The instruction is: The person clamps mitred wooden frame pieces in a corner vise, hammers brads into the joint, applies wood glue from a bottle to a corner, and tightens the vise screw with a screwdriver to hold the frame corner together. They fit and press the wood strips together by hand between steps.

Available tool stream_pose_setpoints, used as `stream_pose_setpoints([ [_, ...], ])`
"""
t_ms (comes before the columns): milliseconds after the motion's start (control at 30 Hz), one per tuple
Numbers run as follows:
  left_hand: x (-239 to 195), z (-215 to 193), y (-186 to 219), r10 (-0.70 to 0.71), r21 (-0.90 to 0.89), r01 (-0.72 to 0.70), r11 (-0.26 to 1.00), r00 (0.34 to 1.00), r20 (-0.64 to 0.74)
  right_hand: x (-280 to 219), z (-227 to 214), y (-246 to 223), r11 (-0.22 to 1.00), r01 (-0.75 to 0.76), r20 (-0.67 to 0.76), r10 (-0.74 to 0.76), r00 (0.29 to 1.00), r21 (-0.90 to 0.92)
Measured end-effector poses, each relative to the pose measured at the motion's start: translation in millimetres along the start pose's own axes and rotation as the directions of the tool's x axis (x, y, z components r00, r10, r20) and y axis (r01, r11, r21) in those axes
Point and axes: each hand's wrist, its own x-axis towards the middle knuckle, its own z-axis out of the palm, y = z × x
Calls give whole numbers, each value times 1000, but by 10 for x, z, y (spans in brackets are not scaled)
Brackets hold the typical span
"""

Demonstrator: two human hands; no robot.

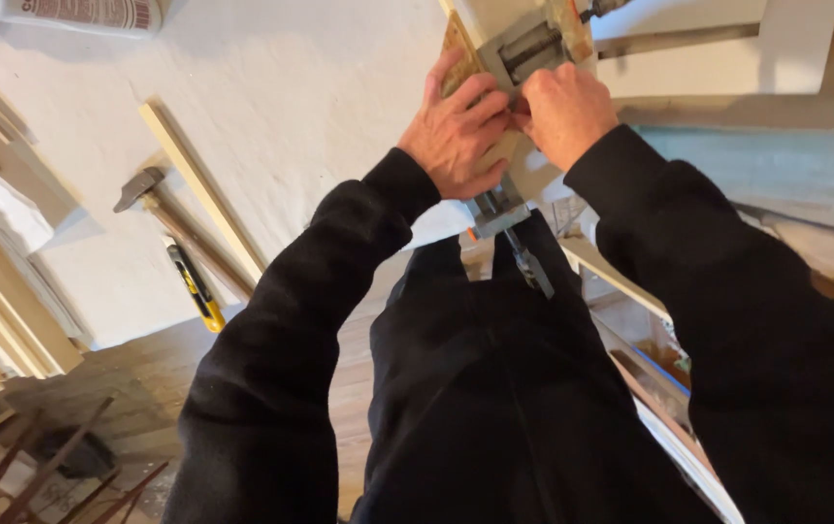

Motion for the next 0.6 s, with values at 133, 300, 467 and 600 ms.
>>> stream_pose_setpoints([
  [133,-28,3,27,-11,44,10,999,1000,24,-67,111,13,998,-18,-6,19,1000,57],
  [300,-27,-14,163,-28,84,25,996,999,36,-392,320,177,995,44,-190,-60,980,-87],
  [467,-51,31,317,-85,141,77,987,995,54,-820,-248,232,976,-105,-57,117,991,190],
  [600,-48,172,485,-152,234,134,963,987,59,-898,-484,381,934,-75,15,75,997,350],
])
